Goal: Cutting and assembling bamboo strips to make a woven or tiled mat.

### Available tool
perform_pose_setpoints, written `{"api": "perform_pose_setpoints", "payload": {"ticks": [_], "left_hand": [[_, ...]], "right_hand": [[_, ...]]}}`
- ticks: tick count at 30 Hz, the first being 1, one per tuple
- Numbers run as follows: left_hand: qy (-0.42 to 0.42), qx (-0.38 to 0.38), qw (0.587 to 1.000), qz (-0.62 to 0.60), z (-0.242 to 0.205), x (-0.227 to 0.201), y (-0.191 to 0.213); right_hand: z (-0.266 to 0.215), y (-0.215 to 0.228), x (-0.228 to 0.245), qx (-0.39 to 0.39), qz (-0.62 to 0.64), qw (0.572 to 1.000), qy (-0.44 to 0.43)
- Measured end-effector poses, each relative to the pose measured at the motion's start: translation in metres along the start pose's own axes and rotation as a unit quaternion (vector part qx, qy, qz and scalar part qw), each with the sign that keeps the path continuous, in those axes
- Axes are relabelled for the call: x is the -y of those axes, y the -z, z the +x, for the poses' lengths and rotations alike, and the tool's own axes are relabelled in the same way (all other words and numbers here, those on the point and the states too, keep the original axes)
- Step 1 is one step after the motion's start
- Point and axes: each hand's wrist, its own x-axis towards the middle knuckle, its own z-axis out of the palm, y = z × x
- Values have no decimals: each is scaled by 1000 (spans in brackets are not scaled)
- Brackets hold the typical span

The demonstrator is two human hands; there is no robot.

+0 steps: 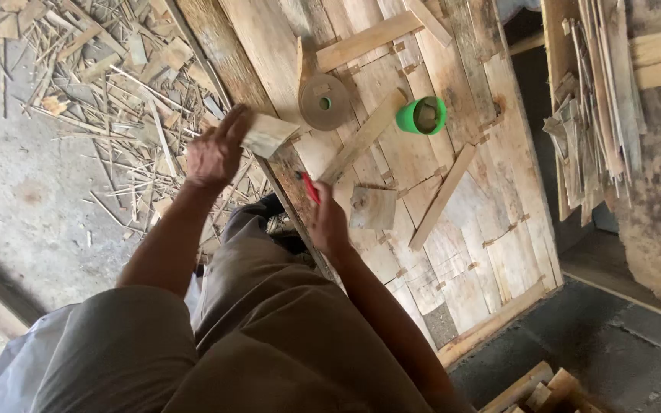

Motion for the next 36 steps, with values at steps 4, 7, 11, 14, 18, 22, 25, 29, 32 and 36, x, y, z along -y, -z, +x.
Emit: {"api": "perform_pose_setpoints", "payload": {"ticks": [4,7,11,14,18,22,25,29,32,36], "left_hand": [[24,70,989,131,-35,34,-7],[80,-61,988,114,-45,55,-14],[402,34,914,49,-55,71,-31],[381,-46,919,-86,-40,42,-19],[360,-29,862,-357,-15,-23,8],[333,66,862,-376,-3,-88,7],[171,139,929,-296,19,-154,21],[-188,118,971,-84,26,-217,11],[-292,157,941,-74,12,-253,-15],[-404,138,892,-148,-7,-300,-39]], "right_hand": [[-30,30,-7,-33,-1,999,-19],[-38,35,-25,-85,-4,996,7],[-40,52,-32,-240,-50,969,-31],[-42,62,-44,-278,-129,946,-106],[-44,69,-61,-290,-140,936,-138],[-50,76,-62,-290,-140,936,-145],[-62,91,-45,-312,-201,911,-180],[-99,108,-40,-344,315,881,-79],[-131,116,-39,-389,488,778,-71],[-181,111,-70,-479,477,715,-180]]}}
